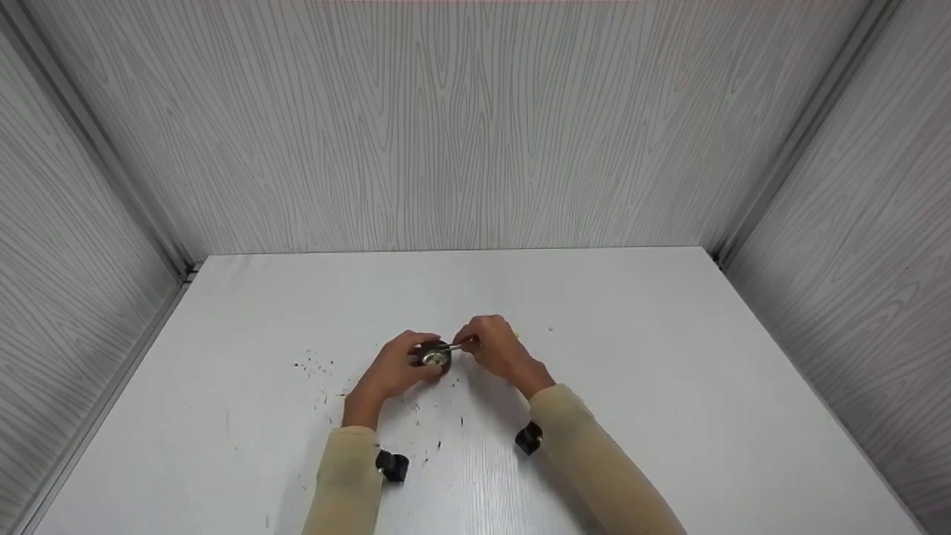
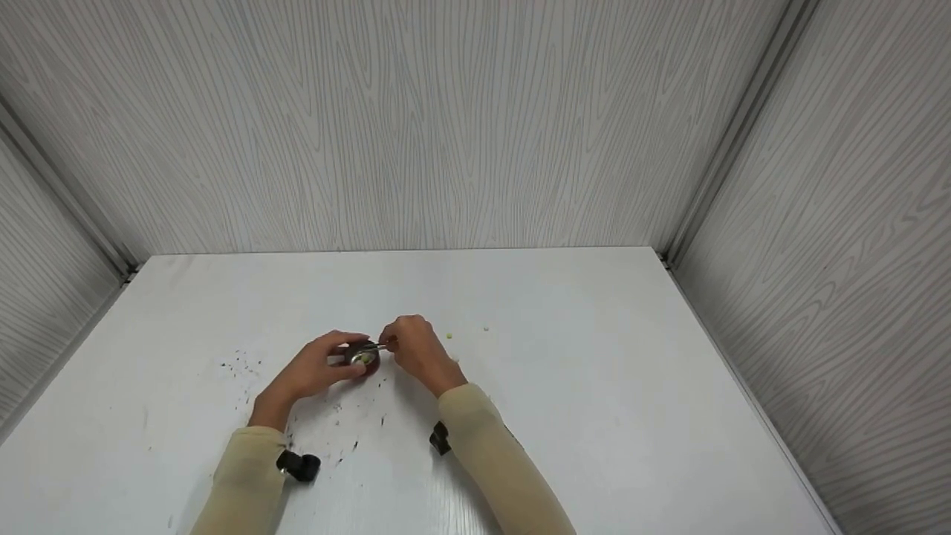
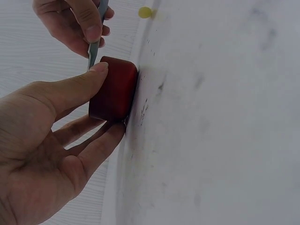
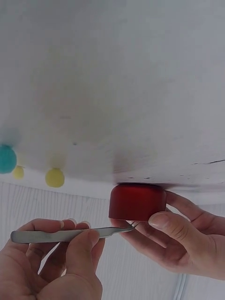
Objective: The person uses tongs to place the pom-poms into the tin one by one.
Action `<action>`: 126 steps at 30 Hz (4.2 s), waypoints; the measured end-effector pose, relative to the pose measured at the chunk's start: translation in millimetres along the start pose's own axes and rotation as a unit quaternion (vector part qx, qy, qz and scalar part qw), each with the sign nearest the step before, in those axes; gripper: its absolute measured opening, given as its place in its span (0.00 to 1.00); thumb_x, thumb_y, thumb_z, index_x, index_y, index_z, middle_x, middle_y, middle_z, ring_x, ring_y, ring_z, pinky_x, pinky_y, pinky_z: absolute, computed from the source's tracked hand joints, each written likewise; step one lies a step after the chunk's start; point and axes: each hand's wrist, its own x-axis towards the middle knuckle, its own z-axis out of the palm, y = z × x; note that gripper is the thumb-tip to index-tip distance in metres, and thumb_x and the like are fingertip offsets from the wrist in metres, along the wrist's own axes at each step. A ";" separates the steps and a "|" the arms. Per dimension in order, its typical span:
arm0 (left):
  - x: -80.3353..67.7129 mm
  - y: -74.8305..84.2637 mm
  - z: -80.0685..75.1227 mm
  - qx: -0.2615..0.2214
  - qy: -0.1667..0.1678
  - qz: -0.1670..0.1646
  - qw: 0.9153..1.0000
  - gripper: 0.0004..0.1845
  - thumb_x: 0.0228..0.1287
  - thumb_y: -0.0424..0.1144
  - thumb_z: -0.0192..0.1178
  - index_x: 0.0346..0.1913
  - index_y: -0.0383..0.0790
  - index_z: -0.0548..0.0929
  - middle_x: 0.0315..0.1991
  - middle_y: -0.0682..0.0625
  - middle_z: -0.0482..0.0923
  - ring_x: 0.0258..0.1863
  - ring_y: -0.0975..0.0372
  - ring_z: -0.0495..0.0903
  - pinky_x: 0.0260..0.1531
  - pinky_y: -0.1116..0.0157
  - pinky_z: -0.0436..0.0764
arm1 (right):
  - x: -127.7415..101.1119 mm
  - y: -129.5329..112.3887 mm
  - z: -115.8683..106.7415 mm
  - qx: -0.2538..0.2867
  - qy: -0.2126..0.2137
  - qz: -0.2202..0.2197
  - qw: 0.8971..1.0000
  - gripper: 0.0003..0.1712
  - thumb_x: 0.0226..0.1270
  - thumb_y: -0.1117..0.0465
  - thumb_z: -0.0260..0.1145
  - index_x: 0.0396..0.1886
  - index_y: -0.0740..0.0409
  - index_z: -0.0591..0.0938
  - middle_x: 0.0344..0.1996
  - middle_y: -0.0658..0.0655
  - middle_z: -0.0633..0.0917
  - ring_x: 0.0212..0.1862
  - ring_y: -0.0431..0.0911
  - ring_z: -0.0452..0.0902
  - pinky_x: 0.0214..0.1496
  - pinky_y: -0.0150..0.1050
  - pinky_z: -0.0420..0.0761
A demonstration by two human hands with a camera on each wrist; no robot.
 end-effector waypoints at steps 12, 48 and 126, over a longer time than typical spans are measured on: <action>-0.1 -0.5 -0.7 -0.012 -0.006 0.002 1.000 0.28 0.65 0.32 0.70 0.68 0.39 0.78 0.61 0.40 0.78 0.67 0.41 0.78 0.69 0.46 0.77 | -5.3 4.2 -12.5 0.023 0.003 0.007 1.000 0.09 0.67 0.73 0.69 0.41 0.61 0.92 0.39 0.59 0.91 0.44 0.50 0.87 0.49 0.45 0.88; -1.1 -4.2 -1.5 -0.019 -0.005 -0.011 1.000 0.29 0.66 0.33 0.70 0.69 0.41 0.77 0.62 0.40 0.77 0.68 0.42 0.76 0.69 0.46 0.77 | -45.8 45.7 -50.6 0.025 0.040 0.010 0.999 0.09 0.63 0.75 0.71 0.39 0.61 0.92 0.35 0.59 0.91 0.39 0.48 0.85 0.43 0.42 0.86; -6.0 3.8 -5.2 -0.014 -0.010 -0.015 1.000 0.30 0.67 0.33 0.69 0.71 0.41 0.76 0.66 0.38 0.75 0.70 0.41 0.74 0.71 0.45 0.75 | -77.6 79.8 -77.7 0.001 0.010 0.093 0.996 0.10 0.63 0.76 0.70 0.39 0.61 0.92 0.38 0.60 0.91 0.39 0.48 0.81 0.45 0.42 0.81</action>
